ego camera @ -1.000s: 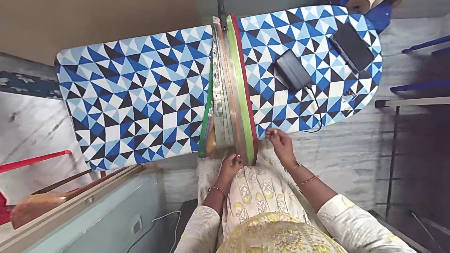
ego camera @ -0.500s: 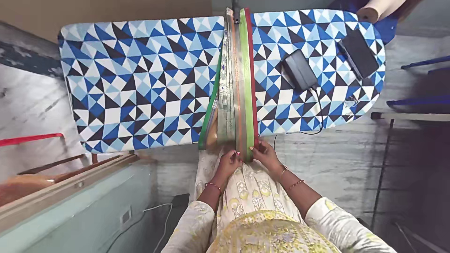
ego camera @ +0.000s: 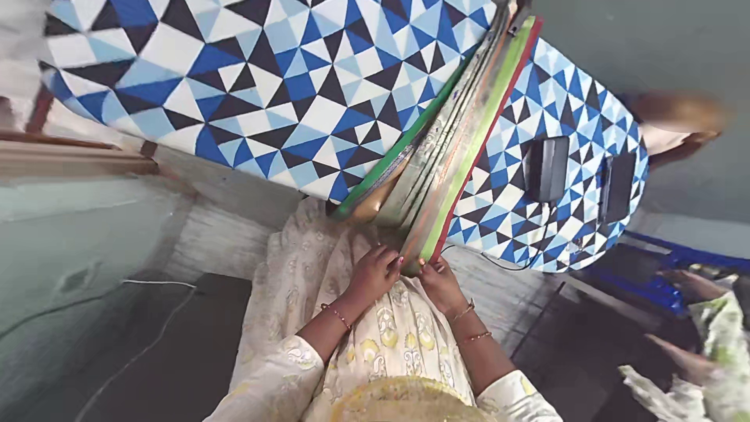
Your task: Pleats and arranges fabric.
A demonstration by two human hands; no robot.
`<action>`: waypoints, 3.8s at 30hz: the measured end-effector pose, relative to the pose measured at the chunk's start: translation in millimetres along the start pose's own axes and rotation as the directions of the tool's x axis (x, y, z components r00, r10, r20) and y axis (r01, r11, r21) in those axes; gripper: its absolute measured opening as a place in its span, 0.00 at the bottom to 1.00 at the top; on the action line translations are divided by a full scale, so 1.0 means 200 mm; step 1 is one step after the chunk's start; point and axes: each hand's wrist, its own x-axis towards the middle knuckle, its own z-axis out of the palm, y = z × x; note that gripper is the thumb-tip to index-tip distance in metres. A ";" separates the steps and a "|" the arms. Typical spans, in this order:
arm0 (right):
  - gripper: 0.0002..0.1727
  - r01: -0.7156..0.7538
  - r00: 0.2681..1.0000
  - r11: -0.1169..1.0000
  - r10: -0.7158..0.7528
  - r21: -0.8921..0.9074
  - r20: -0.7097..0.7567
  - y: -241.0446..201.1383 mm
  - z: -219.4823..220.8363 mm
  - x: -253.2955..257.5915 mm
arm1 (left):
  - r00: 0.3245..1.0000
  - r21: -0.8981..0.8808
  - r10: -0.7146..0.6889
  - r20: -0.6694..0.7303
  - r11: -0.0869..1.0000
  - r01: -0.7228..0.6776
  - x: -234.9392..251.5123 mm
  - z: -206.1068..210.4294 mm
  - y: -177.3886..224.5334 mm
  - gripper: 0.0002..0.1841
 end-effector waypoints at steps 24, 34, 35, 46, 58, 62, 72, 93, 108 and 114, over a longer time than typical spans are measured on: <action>0.11 -0.169 0.982 0.956 0.143 0.239 0.123 -0.11 -0.02 -0.12 | 0.948 0.287 0.291 0.132 0.904 -0.317 0.01 -0.14 0.31 0.05; 0.06 -0.171 0.984 0.971 0.159 0.164 0.082 -0.21 0.09 -0.13 | 0.881 0.249 0.213 0.422 0.907 -0.339 0.08 -0.22 0.40 0.10; 0.06 -0.207 0.965 0.970 0.224 0.129 -0.134 -0.29 0.24 -0.14 | 0.869 0.242 0.207 0.449 0.908 -0.341 0.09 -0.22 0.42 0.11; 0.14 -0.187 0.982 0.978 0.190 0.096 -0.018 -0.24 0.15 -0.11 | 0.845 0.278 0.219 0.487 0.879 -0.388 0.10 -0.24 0.42 0.11; 0.10 -0.148 0.968 0.971 0.104 0.185 0.230 -0.12 -0.07 -0.15 | 0.950 0.198 0.264 0.168 0.935 -0.295 0.00 -0.14 0.28 0.08; 0.12 -0.119 0.980 0.986 0.098 0.116 0.172 -0.13 -0.08 -0.16 | 0.959 0.209 0.284 -0.001 0.938 -0.278 -0.03 -0.06 0.25 0.11; 0.08 -0.097 0.972 0.995 0.093 0.007 0.216 -0.17 -0.08 -0.17 | 0.947 0.194 0.321 -0.035 0.931 -0.308 -0.03 -0.04 0.22 0.15; 0.09 -0.049 0.942 0.989 0.091 -0.137 0.323 -0.19 -0.09 -0.16 | 0.938 -0.013 0.339 -0.071 0.940 -0.341 0.01 0.01 0.14 0.22; 0.11 -0.072 0.987 0.979 0.097 -0.190 0.131 -0.15 -0.02 -0.14 | 0.910 0.034 0.377 -0.173 0.926 -0.377 0.04 0.08 0.02 0.22; 0.05 -0.046 0.997 0.899 0.070 -0.435 0.038 0.04 -0.02 -0.02 | 0.965 -0.069 0.245 -0.090 0.966 -0.251 0.08 0.11 -0.19 0.19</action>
